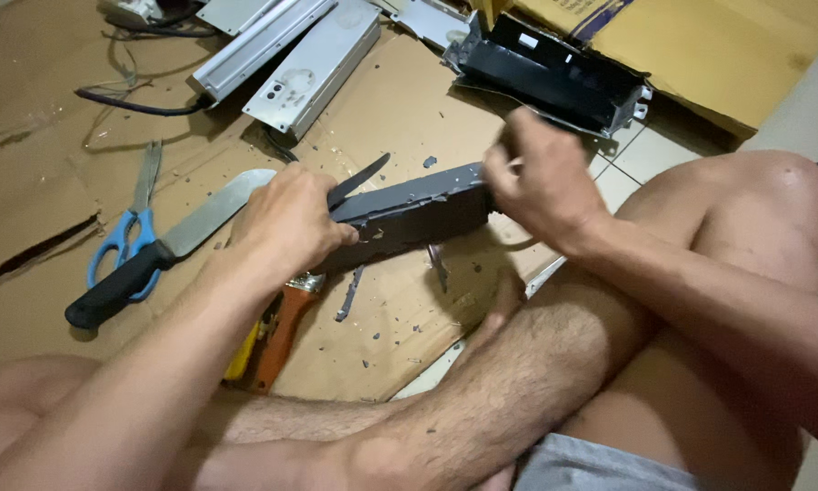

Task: The person sits on the floor and uses a knife to scrape and pry open a rectangular electronic device. They then use a screwdriver to remove screws from the device's casing and manipulate the internal components.

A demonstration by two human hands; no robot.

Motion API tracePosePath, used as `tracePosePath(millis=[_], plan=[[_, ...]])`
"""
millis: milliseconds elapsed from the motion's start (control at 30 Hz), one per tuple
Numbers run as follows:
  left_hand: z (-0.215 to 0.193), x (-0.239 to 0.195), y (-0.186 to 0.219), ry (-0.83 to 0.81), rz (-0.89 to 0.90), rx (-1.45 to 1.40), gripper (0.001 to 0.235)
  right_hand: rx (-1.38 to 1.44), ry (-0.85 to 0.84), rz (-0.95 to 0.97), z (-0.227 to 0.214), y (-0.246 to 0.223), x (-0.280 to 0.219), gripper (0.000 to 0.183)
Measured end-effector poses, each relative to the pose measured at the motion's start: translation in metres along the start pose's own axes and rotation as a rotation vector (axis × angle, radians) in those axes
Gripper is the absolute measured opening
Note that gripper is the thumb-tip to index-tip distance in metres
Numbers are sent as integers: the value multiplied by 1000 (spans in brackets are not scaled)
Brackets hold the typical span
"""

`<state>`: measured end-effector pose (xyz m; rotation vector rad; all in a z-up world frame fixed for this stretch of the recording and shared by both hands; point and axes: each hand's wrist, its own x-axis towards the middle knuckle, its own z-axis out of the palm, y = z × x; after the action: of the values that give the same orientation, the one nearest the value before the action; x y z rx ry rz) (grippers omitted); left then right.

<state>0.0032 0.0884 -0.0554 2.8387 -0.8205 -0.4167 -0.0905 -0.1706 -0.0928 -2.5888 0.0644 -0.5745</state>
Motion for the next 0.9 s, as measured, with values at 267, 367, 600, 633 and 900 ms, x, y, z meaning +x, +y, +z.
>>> tracePosePath(millis=[267, 367, 600, 633, 900], plan=[[4, -5, 0, 15, 17, 17, 43, 27, -327, 649, 4, 7, 17, 38], [3, -7, 4, 24, 13, 29, 43, 100, -488, 685, -6, -25, 17, 78], [-8, -16, 12, 2, -14, -24, 38, 473, -621, 856, -32, -64, 13, 75], [-10, -17, 15, -1, -10, -24, 38, 472, -619, 861, -35, -64, 11, 75], [-12, -7, 10, -40, -73, -3, 34, 292, -742, 660, -4, 15, 12, 59]])
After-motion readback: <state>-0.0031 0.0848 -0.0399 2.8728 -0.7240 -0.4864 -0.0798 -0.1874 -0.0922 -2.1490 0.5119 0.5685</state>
